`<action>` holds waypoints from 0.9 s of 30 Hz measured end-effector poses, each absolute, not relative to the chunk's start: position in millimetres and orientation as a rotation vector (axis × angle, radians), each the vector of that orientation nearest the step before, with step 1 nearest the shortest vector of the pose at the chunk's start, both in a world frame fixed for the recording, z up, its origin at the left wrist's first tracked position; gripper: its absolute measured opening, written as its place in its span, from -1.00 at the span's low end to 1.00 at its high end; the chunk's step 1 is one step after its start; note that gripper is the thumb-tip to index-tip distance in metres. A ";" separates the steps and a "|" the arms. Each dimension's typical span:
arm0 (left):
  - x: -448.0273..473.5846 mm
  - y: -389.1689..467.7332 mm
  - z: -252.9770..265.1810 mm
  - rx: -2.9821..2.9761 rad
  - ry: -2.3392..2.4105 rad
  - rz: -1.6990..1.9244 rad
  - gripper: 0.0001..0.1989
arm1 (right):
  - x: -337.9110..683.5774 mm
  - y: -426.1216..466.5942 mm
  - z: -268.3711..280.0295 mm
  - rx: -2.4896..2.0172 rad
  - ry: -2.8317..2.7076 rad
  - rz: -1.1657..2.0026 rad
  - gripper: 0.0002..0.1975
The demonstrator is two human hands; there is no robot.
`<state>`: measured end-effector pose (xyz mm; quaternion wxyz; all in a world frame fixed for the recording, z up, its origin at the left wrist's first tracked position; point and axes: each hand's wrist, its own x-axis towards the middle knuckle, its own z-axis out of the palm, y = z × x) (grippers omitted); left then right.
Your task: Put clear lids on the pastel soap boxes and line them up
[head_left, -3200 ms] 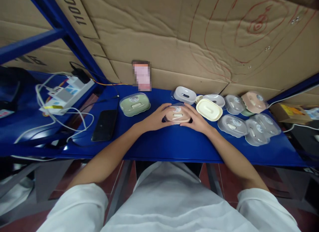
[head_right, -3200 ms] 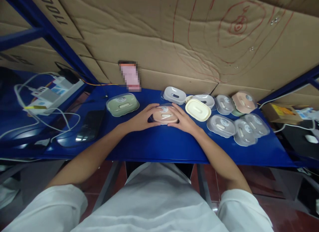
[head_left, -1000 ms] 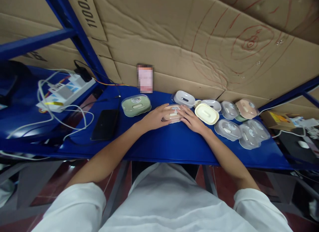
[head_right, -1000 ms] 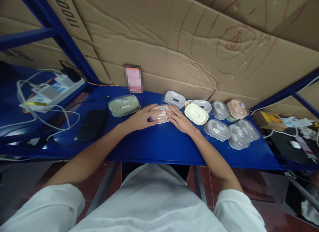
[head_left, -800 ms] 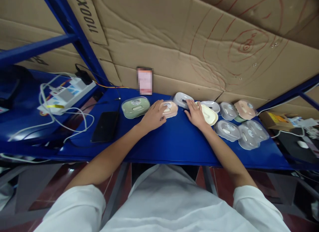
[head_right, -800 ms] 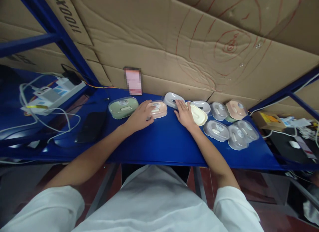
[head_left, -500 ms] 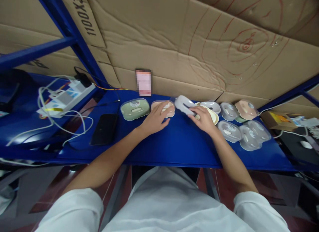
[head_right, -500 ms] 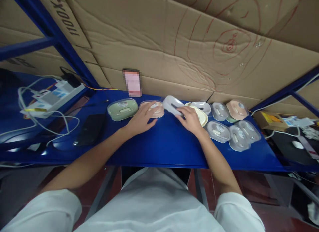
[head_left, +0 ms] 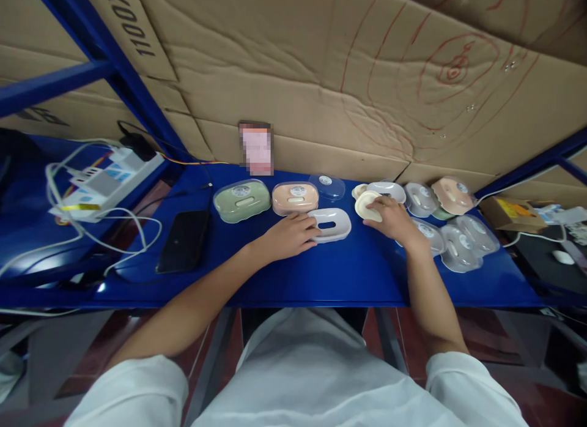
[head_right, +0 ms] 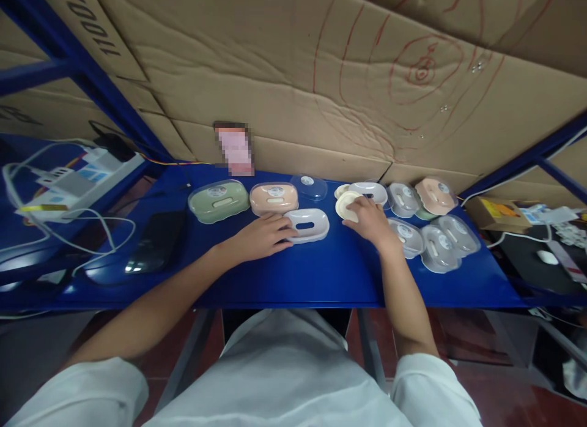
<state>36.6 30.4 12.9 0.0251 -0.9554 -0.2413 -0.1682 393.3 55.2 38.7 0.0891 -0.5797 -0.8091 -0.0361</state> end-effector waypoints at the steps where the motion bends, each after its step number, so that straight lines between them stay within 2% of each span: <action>1: 35.4 30.6 14.3 -2.964 -0.746 -0.535 -0.83 | 392.8 54.7 34.8 -1.745 -2.446 -0.098 -0.58; 4: 32.2 31.6 18.6 -3.008 -0.774 -0.696 -0.84 | 381.0 52.6 24.8 -1.668 -2.548 -0.072 -0.61; 8: 28.8 32.9 25.5 -3.020 -0.827 -1.086 -0.84 | 364.0 50.6 21.2 -1.526 -2.611 -0.040 -0.64; 13: 27.1 32.6 31.4 -2.841 -0.891 -1.357 -0.84 | 356.5 46.3 32.4 -1.227 -2.616 0.249 -0.66; 18: 29.2 28.7 29.9 -2.740 -0.896 -1.404 -0.82 | 351.3 38.5 44.4 -1.135 -2.452 0.429 -0.69; 27: 36.5 21.1 27.4 -2.785 -0.780 -1.334 -0.82 | 354.0 51.5 40.4 -1.115 -2.126 0.457 -0.67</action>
